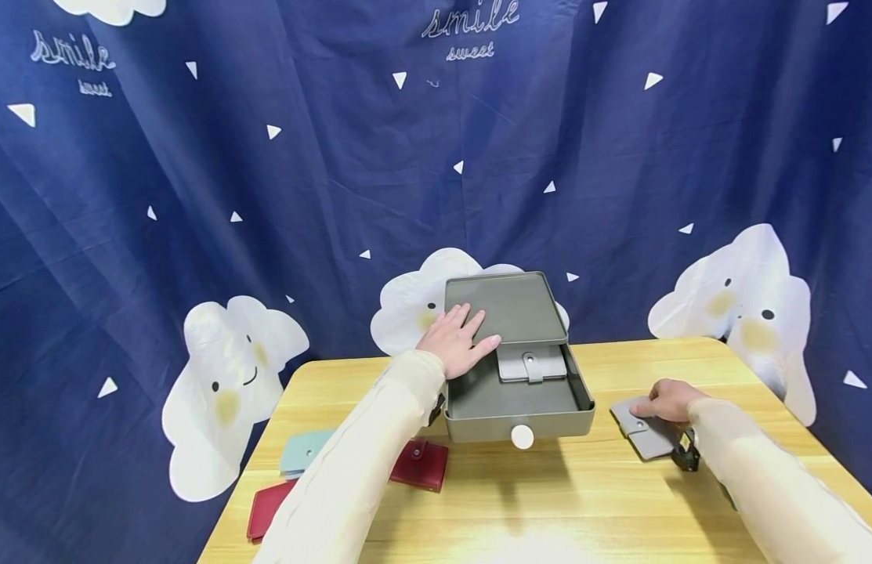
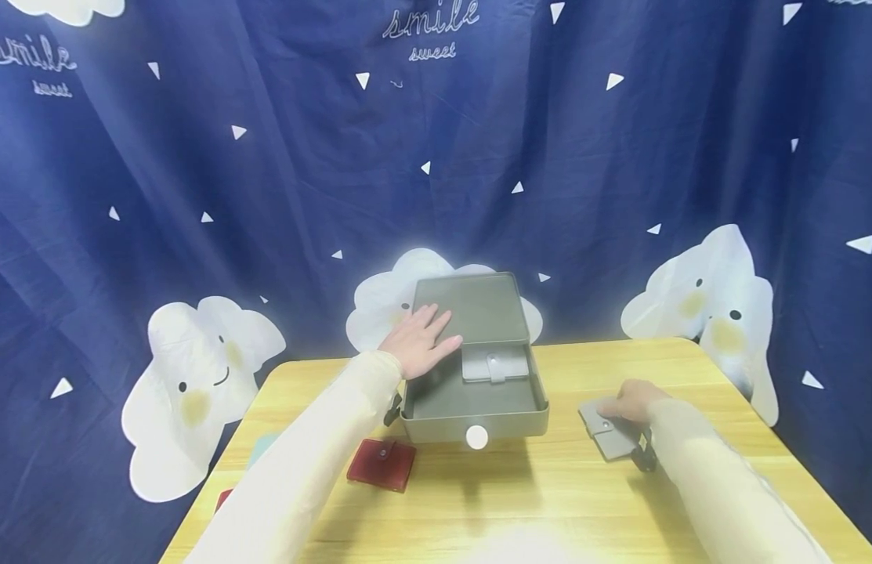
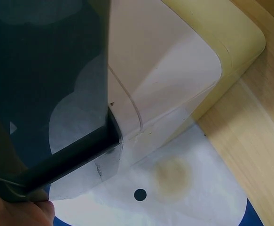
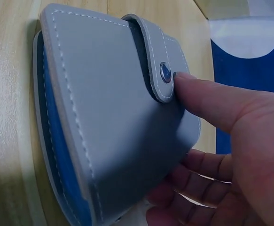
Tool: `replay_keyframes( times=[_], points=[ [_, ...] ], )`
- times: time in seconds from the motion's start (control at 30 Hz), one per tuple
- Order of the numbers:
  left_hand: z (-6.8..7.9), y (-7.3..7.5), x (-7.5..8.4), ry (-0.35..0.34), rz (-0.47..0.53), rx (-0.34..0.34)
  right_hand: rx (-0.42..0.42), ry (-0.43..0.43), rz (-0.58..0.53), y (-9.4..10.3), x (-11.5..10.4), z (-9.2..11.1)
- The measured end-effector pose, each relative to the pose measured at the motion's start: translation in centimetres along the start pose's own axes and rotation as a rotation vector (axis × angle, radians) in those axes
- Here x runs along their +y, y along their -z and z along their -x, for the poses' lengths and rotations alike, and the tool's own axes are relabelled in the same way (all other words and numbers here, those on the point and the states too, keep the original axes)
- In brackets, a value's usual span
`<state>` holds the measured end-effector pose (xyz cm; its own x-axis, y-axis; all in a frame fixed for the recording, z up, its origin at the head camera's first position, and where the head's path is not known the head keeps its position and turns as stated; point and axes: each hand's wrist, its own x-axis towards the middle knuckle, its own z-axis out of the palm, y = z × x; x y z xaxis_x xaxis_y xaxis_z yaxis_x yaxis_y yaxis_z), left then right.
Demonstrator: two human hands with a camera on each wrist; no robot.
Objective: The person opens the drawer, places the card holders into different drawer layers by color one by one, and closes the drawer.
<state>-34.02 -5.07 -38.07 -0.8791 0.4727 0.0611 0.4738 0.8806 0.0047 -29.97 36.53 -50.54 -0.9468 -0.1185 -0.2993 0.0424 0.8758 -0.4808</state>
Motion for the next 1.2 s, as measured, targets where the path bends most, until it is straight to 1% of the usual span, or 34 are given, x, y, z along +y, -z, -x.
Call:
replay_keyframes(
  times=[0.1,0.3,0.4,0.47,0.63,0.7,0.93,1.2],
  points=[
    [0.0,0.0,0.0,-0.001,-0.002,-0.001,-0.001,-0.013,-0.016,-0.1,-0.1,0.2],
    [-0.1,0.1,0.0,-0.005,-0.004,0.003,-0.001,-0.03,-0.102,-0.1,-0.6,0.5],
    [-0.1,0.0,0.0,-0.002,-0.004,0.004,-0.004,-0.025,-0.123,-0.1,-0.7,0.4],
    [-0.1,0.0,-0.1,-0.001,-0.002,0.005,0.001,-0.022,-0.12,0.0,-0.8,0.5],
    [0.0,-0.1,-0.1,-0.006,0.0,0.008,0.025,0.017,-0.046,0.7,-1.6,1.2],
    [0.0,-0.1,-0.1,-0.009,0.002,0.011,0.028,0.032,-0.033,1.1,-2.0,1.5],
    [0.2,-0.2,-0.2,-0.009,0.001,0.003,0.015,0.057,-0.09,1.9,-2.8,2.6],
    [0.2,-0.1,-0.2,-0.016,0.011,0.008,-0.019,0.071,-0.115,2.2,-3.0,3.3]
  ],
)
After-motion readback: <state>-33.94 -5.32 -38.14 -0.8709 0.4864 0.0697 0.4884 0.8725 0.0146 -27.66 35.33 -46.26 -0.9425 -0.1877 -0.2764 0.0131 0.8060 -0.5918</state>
